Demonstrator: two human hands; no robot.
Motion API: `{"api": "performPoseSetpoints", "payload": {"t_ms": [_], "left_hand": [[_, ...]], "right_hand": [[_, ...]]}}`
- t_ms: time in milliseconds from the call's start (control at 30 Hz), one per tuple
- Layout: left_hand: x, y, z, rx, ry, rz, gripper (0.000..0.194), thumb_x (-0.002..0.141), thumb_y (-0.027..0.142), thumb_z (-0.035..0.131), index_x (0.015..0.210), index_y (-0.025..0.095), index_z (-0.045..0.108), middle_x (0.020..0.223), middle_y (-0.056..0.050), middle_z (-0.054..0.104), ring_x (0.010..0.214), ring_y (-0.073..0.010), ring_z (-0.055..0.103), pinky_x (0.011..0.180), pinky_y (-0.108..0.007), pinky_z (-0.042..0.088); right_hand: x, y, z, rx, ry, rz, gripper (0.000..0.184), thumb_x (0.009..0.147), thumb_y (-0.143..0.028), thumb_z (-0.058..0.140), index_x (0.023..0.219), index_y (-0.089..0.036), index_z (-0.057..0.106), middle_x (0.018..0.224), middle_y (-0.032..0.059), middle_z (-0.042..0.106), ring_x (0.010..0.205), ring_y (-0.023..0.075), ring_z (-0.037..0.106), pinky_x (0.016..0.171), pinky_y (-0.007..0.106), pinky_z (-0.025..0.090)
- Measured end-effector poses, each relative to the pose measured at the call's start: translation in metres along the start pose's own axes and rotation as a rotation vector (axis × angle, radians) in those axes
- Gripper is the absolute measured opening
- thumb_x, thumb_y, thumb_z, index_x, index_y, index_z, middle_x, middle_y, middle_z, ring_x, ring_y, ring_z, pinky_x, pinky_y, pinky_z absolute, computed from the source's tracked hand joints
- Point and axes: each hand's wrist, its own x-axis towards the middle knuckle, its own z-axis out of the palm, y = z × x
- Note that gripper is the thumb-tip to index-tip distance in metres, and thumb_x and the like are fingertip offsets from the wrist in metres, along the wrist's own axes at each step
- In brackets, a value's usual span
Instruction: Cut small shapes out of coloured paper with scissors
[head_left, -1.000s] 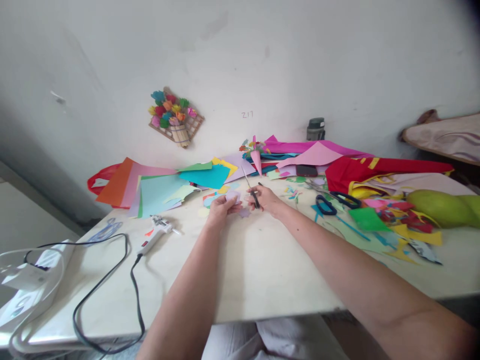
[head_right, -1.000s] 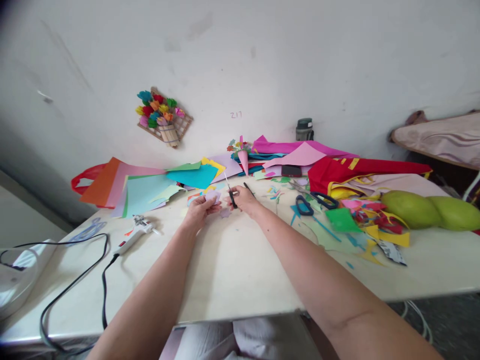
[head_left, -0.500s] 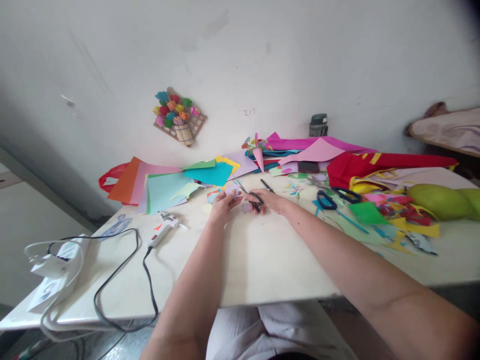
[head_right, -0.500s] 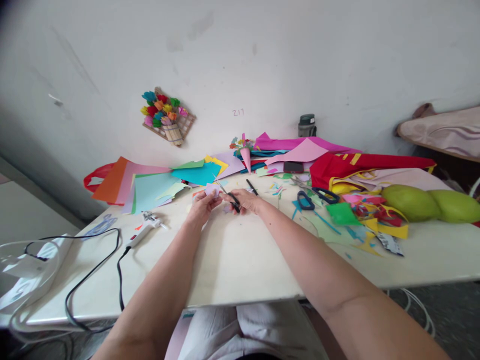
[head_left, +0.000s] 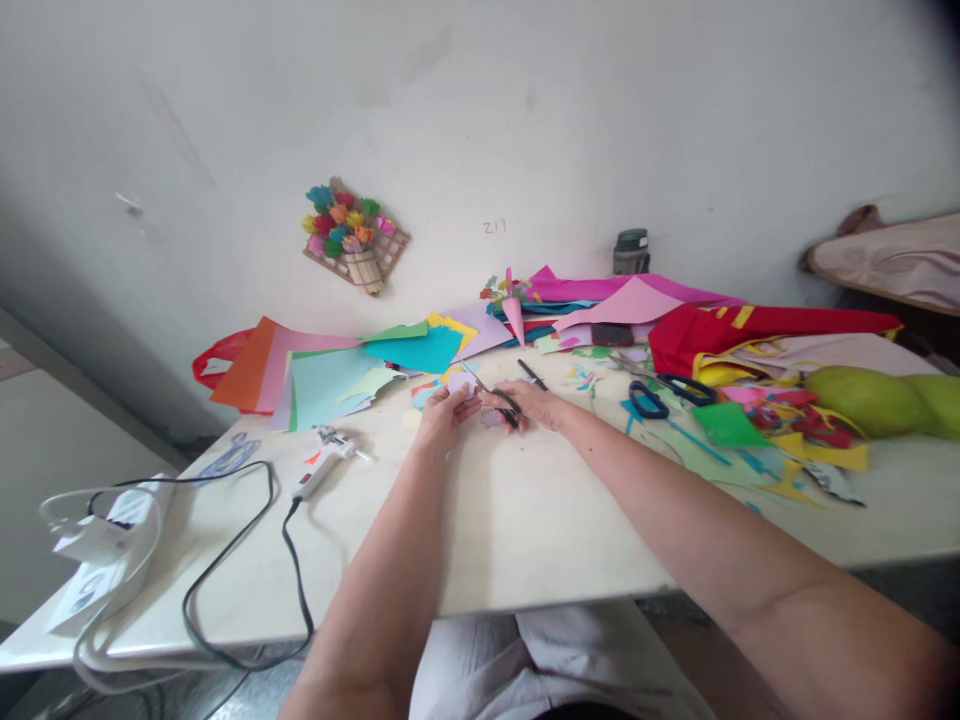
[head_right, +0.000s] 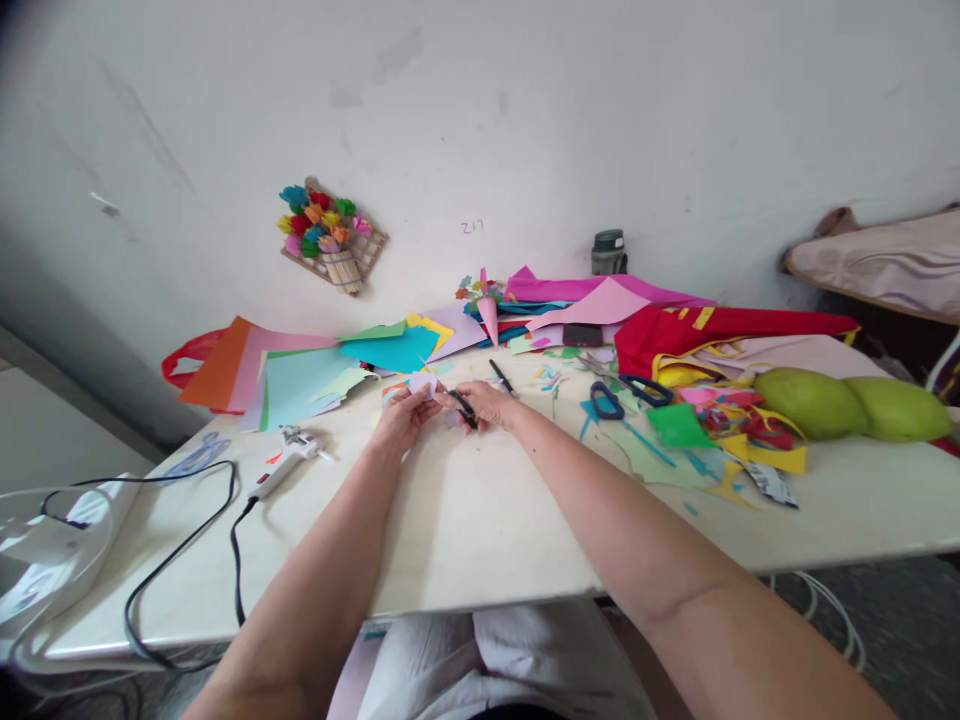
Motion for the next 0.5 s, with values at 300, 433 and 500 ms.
{"api": "performPoseSetpoints", "payload": {"t_ms": [300, 433, 500], "left_hand": [[-0.0001, 0.0005, 0.004, -0.102, 0.059, 0.002, 0.007, 0.07, 0.01, 0.065, 0.077, 0.011, 0.063, 0.078, -0.006, 0.068, 0.069, -0.0129, 0.065, 0.074, -0.027, 0.054], [-0.0001, 0.0005, 0.0051, -0.109, 0.069, -0.002, 0.005, 0.072, 0.009, 0.063, 0.077, 0.011, 0.063, 0.079, -0.006, 0.068, 0.069, -0.0122, 0.065, 0.073, -0.026, 0.054], [0.0004, 0.0, 0.0048, -0.113, 0.066, 0.001, 0.006, 0.072, 0.009, 0.063, 0.078, 0.01, 0.063, 0.079, -0.006, 0.068, 0.07, -0.0122, 0.065, 0.072, -0.025, 0.054]], "right_hand": [[-0.0002, -0.0002, 0.0003, 0.014, -0.004, 0.013, 0.04, 0.073, -0.055, 0.06, 0.072, -0.016, 0.051, 0.055, -0.002, 0.056, 0.039, 0.0073, 0.052, 0.028, 0.015, 0.032], [-0.0005, -0.0013, 0.0012, 0.017, -0.007, 0.01, 0.039, 0.074, -0.054, 0.059, 0.07, -0.016, 0.049, 0.055, -0.0023, 0.055, 0.039, 0.0064, 0.051, 0.028, 0.015, 0.032], [-0.0004, -0.0014, 0.0017, 0.017, -0.003, 0.011, 0.039, 0.075, -0.053, 0.059, 0.07, -0.016, 0.049, 0.054, -0.0024, 0.054, 0.038, 0.0063, 0.05, 0.028, 0.015, 0.032]]}}
